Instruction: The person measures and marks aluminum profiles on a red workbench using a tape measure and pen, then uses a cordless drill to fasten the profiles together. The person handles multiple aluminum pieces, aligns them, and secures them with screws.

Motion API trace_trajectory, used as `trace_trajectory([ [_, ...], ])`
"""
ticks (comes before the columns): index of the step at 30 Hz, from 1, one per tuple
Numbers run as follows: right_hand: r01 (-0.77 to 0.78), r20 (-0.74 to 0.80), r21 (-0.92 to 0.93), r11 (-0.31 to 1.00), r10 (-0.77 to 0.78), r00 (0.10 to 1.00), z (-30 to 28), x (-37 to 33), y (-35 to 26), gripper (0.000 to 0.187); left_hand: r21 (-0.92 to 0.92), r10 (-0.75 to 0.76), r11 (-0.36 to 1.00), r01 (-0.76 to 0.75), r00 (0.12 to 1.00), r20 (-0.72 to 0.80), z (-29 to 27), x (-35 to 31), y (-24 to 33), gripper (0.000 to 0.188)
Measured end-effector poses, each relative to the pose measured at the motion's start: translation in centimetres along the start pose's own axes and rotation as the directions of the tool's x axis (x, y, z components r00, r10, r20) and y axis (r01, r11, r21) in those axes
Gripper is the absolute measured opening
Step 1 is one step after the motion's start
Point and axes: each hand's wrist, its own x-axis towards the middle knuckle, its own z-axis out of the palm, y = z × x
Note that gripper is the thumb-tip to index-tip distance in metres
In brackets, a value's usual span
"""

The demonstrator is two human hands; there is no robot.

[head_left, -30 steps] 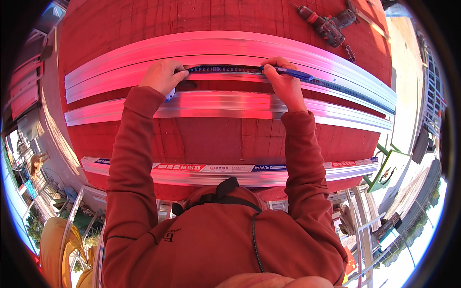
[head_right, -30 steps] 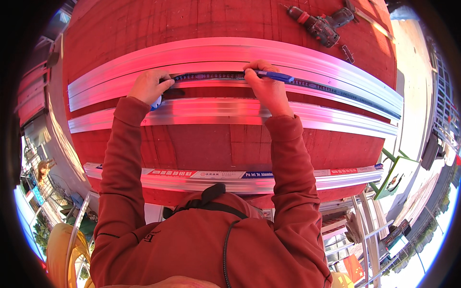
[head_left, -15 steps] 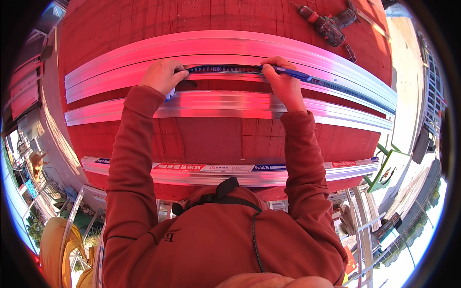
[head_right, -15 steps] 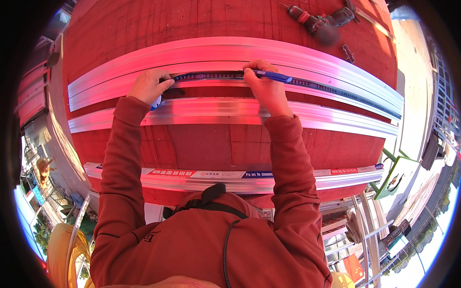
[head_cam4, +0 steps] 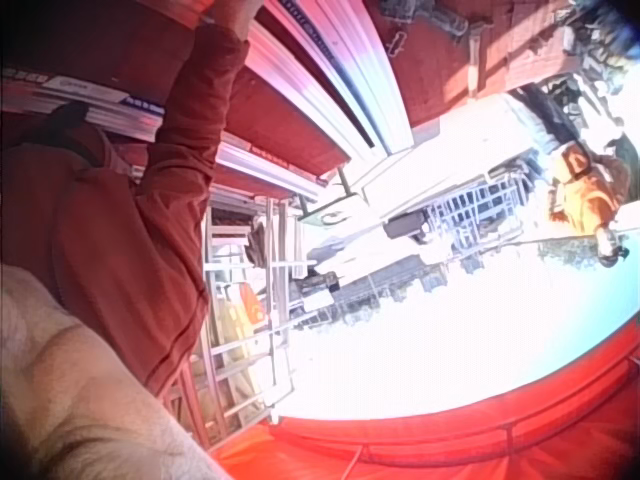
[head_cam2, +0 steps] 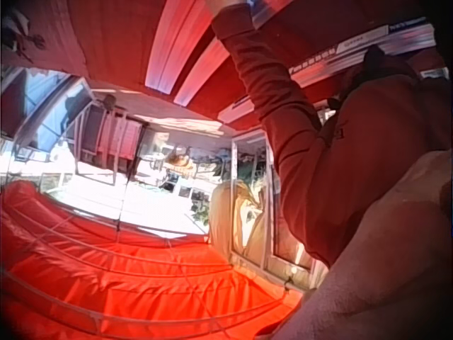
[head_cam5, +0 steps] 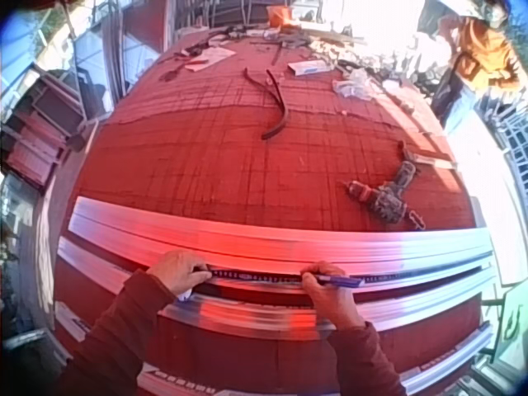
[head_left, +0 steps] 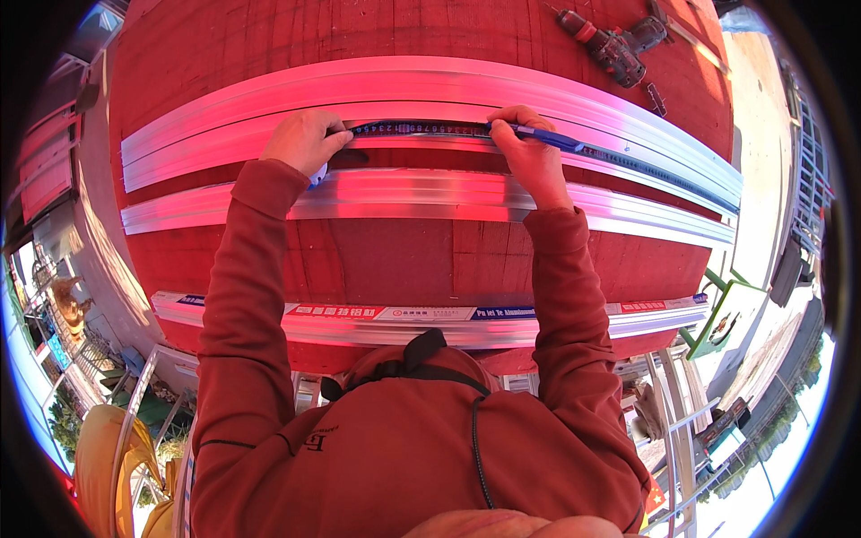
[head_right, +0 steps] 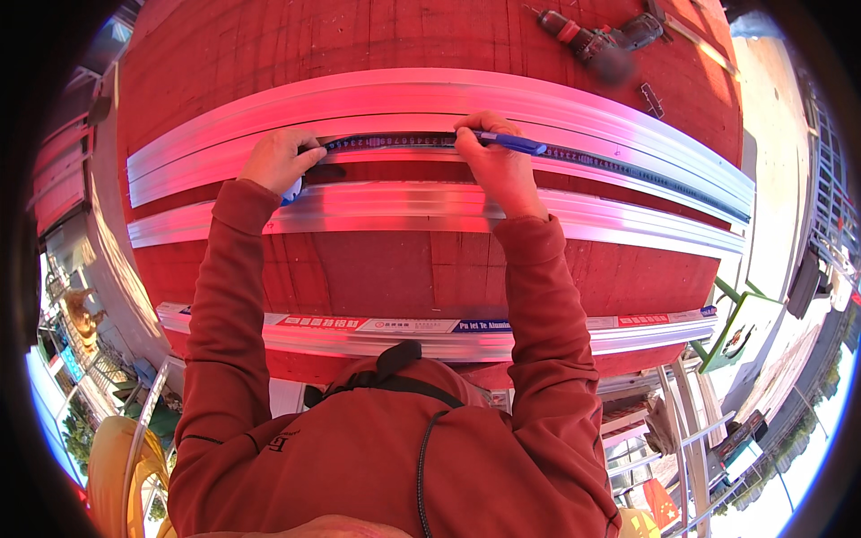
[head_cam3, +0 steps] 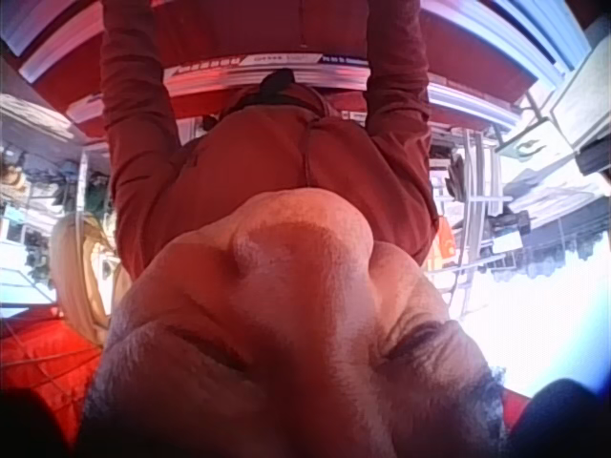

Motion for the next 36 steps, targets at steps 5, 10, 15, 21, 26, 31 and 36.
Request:
trace_trajectory([
  [5,0.016,-0.009,-0.005,1.000,-0.016,1.000,0.0,0.1,0.6,0.015,0.031,-0.053,0.998,0.051,0.996,0.070,-0.5,0.2,0.5,0.023],
  [10,0.012,0.001,-0.009,1.000,-0.012,1.000,0.0,0.1,0.4,0.015,0.020,-0.065,0.998,0.064,0.995,0.081,-0.5,0.2,0.4,0.022],
  [15,0.004,-0.001,-0.007,1.000,-0.004,1.000,0.0,0.1,0.5,0.015,0.015,-0.057,0.998,0.056,0.996,0.073,-0.4,0.2,0.3,0.022],
  [21,-0.034,0.011,0.021,0.999,0.033,0.999,-0.2,0.0,0.4,0.015,0.026,-0.061,0.998,0.059,0.995,0.073,-0.4,0.1,0.3,0.022],
  [26,0.030,-0.146,0.290,0.957,0.013,0.989,-0.4,-1.9,1.0,0.014,0.023,-0.057,0.998,0.055,0.996,0.071,-0.4,0.1,0.5,0.023],
  [31,0.025,-0.190,0.362,0.932,0.047,0.981,-1.5,-8.0,0.5,0.013,0.068,-0.066,0.996,0.060,0.994,0.088,-0.6,0.2,0.6,0.023],
  [36,-0.053,-0.142,0.455,0.889,0.131,0.981,-0.4,-15.0,2.1,0.019,0.061,-0.029,0.998,0.025,0.997,0.067,-0.2,0.4,-0.1,0.024],
])
